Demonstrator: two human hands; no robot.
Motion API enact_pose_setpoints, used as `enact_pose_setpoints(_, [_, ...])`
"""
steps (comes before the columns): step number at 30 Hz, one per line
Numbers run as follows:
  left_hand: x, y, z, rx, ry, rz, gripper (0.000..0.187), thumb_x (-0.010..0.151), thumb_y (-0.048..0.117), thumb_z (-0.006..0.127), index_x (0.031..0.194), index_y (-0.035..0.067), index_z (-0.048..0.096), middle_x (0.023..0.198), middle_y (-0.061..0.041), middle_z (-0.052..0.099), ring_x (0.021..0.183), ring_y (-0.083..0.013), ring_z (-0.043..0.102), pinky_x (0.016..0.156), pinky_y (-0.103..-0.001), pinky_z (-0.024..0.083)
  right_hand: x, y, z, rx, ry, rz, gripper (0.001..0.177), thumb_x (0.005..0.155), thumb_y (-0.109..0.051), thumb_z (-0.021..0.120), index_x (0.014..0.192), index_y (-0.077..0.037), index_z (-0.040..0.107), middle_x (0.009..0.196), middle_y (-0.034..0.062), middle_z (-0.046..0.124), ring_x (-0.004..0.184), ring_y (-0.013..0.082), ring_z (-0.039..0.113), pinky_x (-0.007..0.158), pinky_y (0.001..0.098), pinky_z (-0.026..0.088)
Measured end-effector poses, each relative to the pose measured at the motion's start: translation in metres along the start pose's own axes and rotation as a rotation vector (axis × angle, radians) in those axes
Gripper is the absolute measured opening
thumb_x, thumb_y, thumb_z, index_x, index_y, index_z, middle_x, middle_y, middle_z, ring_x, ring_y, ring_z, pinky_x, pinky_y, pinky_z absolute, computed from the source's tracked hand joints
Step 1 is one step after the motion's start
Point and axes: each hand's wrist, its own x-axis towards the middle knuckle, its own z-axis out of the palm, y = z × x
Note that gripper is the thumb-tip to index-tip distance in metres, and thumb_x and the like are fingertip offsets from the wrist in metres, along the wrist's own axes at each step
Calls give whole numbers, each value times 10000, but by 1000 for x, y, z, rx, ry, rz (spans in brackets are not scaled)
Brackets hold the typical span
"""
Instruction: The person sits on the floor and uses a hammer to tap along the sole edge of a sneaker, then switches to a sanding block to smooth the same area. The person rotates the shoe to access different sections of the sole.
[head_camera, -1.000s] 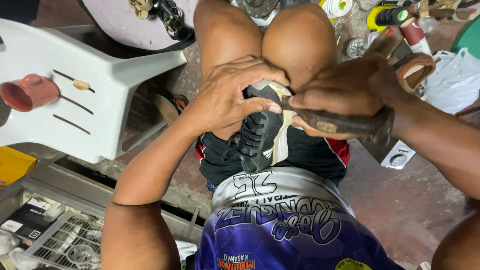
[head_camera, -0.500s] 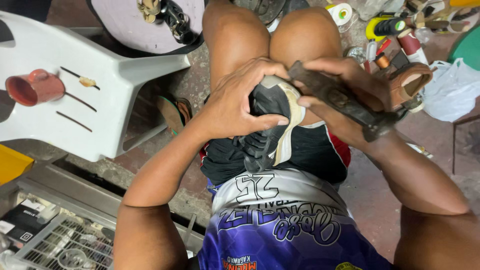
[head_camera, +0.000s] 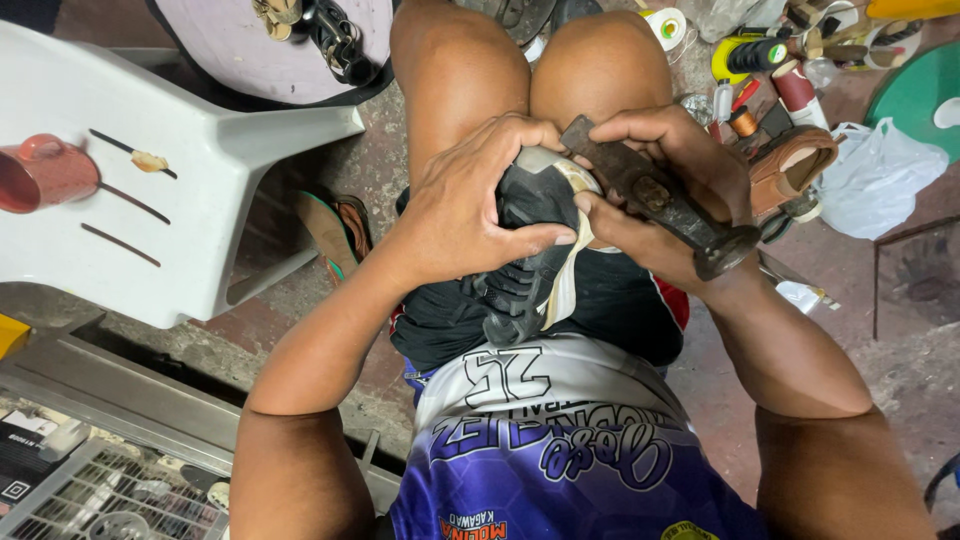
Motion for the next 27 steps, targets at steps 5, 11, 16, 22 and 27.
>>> enact_pose_setpoints(5, [1,2,2,11,25,12,734,789,343,936,1342,96,522,1273,-97,643,1241,-310,645,1044,-396,509,1,1,2,-168,42,-224,457,894,-19,836,1281,-32,595,1071,51,674,903,75,653,842,243,544])
enact_pose_setpoints(11, [4,10,-1,29,25,-9,773,774,316,950,1374,90,518,1334,-126,633,1270,-321,636,1077,-392,510,1,4,2,-75,43,-178,329,1000,-41,827,1237,-29,599,994,38,656,866,71,623,772,206,515])
enact_pose_setpoints(16, [-13,21,0,124,212,51,802,758,276,918,1378,21,479,1373,-239,552,1298,-426,561,1089,-465,476,-1,14,-5,-14,44,-229,318,1036,-57,784,1260,-22,561,1101,85,697,977,116,693,855,235,561])
enact_pose_setpoints(22, [-94,11,26,137,436,52,286,821,291,835,818,101,622,773,-76,632,710,-257,631,650,-351,483,-20,41,-28,122,70,-317,387,895,-210,800,1156,-36,574,1006,96,729,859,143,721,729,266,584])
enact_pose_setpoints(27, [-139,17,61,281,222,67,393,804,381,871,867,49,670,780,-88,625,682,-246,614,604,-336,499,-56,57,-42,70,26,-362,499,807,-286,877,1155,-37,621,995,104,718,838,186,704,718,292,562])
